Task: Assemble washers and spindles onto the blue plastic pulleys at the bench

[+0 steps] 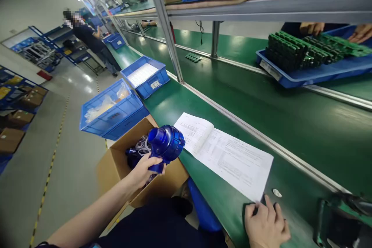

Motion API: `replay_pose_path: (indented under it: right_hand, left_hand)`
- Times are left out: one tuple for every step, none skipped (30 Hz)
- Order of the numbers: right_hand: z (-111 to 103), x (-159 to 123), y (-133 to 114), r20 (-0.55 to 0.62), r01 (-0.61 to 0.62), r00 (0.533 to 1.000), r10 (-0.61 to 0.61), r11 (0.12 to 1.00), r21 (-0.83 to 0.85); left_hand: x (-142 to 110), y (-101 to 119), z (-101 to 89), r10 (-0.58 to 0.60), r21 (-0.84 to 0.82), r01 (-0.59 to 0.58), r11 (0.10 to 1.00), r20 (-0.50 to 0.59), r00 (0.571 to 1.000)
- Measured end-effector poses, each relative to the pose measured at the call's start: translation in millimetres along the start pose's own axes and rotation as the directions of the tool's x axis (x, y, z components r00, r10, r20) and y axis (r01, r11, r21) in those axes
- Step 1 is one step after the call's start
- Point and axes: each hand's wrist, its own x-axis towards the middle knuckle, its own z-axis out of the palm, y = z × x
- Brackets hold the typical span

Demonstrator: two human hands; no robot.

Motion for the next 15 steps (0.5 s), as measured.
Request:
replay_pose_path:
  right_hand:
    - [-1.4,0.3,-0.8,0.013,0.016,1.000,-0.016,1.000,-0.004]
    - [-2.2,0.3,-1.2,0.024,0.031,0.999,-0.031,1.000,-0.005]
    - [-2.3,-0.1,-1.2,0.029,0.044,0.999,-0.044,0.999,-0.003]
    - [-1.5,-0.9,-0.7,0.023,0.054,0.998,-0.054,0.999,0.005]
    - [0.3,-2.0,0.3,0.004,0.063,0.998,-0.063,0.998,0.017]
    - [2.7,-3.3,1.7,-0.017,0.074,0.997,-0.074,0.997,0.029]
    - [5.5,-4.8,3.6,-0.035,0.086,0.996,-0.084,0.996,0.038]
    - [8.3,-6.2,5.6,-0.044,0.098,0.994,-0.096,0.994,0.041]
    - [10.8,-7.6,7.7,-0.045,0.108,0.993,-0.106,0.994,0.037]
    - [13.0,-8.8,9.7,-0.044,0.114,0.993,-0.113,0.993,0.028]
    - [14.6,-9.8,11.4,-0.041,0.119,0.992,-0.118,0.993,0.017]
    - [16.0,-10.6,13.0,-0.042,0.122,0.992,-0.122,0.992,0.007]
    - [17.1,-11.2,14.4,-0.045,0.124,0.991,-0.124,0.992,-0.001]
    - [18.2,-11.6,15.8,-0.048,0.126,0.991,-0.126,0.992,-0.007]
    - [19.5,-11.9,17.4,-0.050,0.128,0.990,-0.128,0.992,-0.012]
  left_hand:
    - [0.1,0.6,-7.0,-0.007,0.015,0.008,1.000,-0.067,0.998]
    - [1.5,-0.6,-15.8,-0.039,-0.010,0.038,0.999,-0.127,0.991]
    - [4.4,-3.3,-26.6,-0.082,-0.062,0.072,0.995,-0.185,0.979]
    - [8.8,-7.5,-39.3,-0.136,-0.123,0.109,0.986,-0.238,0.962]
    - [14.3,-13.2,-53.8,-0.196,-0.183,0.148,0.972,-0.287,0.937]
    - [20.7,-20.6,-69.8,-0.254,-0.233,0.183,0.955,-0.331,0.909]
    - [27.2,-29.8,-86.8,-0.310,-0.270,0.217,0.938,-0.373,0.875]
    - [33.2,-40.7,-104.1,-0.365,-0.296,0.255,0.920,-0.418,0.832]
    - [38.1,-53.1,-121.1,-0.421,-0.318,0.297,0.900,-0.467,0.777]
    - [41.4,-66.8,-137.2,-0.472,-0.334,0.340,0.879,-0.514,0.716]
    - [42.8,-81.3,-151.9,-0.513,-0.345,0.380,0.858,-0.557,0.653]
    - [42.4,-96.2,-165.2,-0.540,-0.348,0.415,0.840,-0.596,0.594]
    - [40.3,-110.9,-176.9,-0.555,-0.344,0.445,0.827,-0.631,0.543]
    - [36.9,-125.0,-187.3,-0.558,-0.332,0.471,0.817,-0.661,0.502]
    - [32.9,-137.8,-196.8,-0.552,-0.310,0.496,0.811,-0.686,0.474]
